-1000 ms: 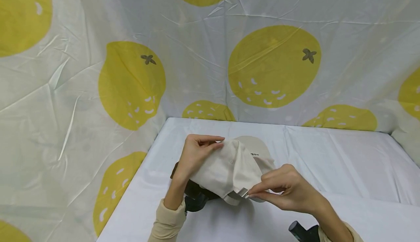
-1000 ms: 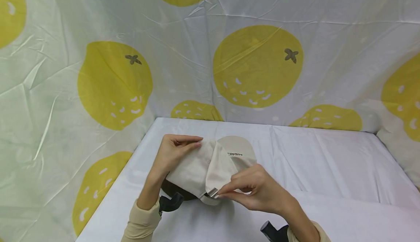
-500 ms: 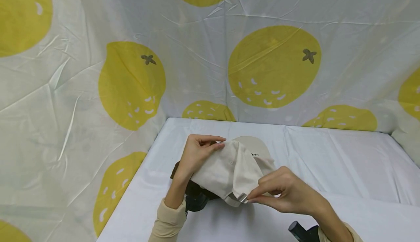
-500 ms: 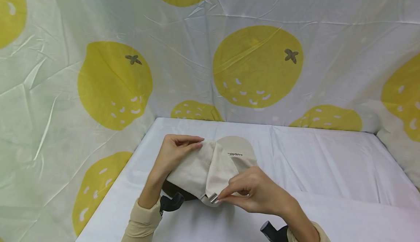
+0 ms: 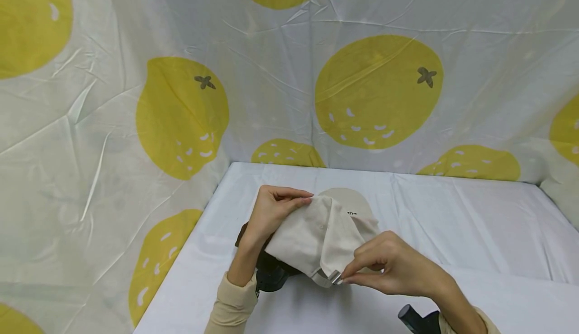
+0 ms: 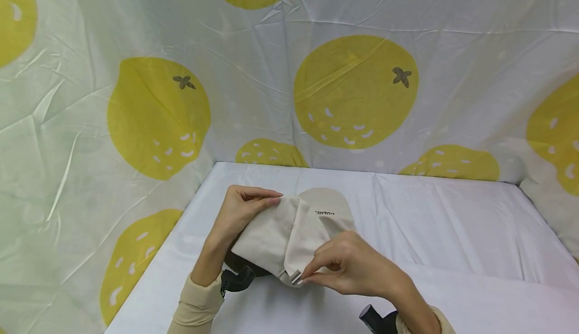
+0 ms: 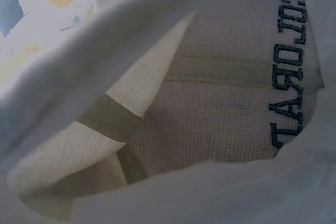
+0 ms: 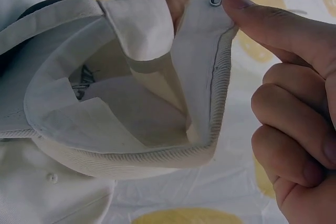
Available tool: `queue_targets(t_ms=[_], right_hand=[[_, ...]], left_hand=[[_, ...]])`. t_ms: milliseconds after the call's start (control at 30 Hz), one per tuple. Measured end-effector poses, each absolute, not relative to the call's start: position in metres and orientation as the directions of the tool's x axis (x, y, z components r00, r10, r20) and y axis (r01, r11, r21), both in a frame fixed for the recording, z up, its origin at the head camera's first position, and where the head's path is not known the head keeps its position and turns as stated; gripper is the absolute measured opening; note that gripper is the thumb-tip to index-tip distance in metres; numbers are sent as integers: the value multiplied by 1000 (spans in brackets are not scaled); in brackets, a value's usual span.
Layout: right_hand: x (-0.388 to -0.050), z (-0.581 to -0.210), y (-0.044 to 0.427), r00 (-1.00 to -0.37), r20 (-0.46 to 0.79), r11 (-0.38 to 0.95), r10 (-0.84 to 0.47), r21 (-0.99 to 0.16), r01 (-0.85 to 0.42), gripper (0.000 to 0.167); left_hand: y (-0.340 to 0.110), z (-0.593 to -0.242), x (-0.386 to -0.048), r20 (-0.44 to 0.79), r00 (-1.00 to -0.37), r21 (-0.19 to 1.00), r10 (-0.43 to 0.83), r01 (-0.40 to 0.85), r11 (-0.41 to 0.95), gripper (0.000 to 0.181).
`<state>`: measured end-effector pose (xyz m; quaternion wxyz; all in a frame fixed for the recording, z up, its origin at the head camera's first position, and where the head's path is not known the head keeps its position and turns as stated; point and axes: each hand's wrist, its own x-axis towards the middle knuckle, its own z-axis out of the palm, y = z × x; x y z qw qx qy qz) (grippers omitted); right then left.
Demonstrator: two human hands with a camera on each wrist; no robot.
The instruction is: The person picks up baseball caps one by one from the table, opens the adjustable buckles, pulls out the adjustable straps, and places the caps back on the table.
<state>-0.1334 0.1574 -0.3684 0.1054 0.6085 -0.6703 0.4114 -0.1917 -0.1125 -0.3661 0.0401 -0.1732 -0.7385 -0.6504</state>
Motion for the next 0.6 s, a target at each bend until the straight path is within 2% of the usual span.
queue_targets(t_ms=[500, 600], right_hand=[[-131, -365, 161, -337, 564, 11, -754, -502, -865, 18], [-131, -365, 162, -385, 587, 42, -712, -512, -858, 22]], left_hand=[[-112, -367, -192, 263, -946, 955, 188, 283, 87, 9], [-111, -366, -192, 256, -946, 957, 197, 277, 83, 10]])
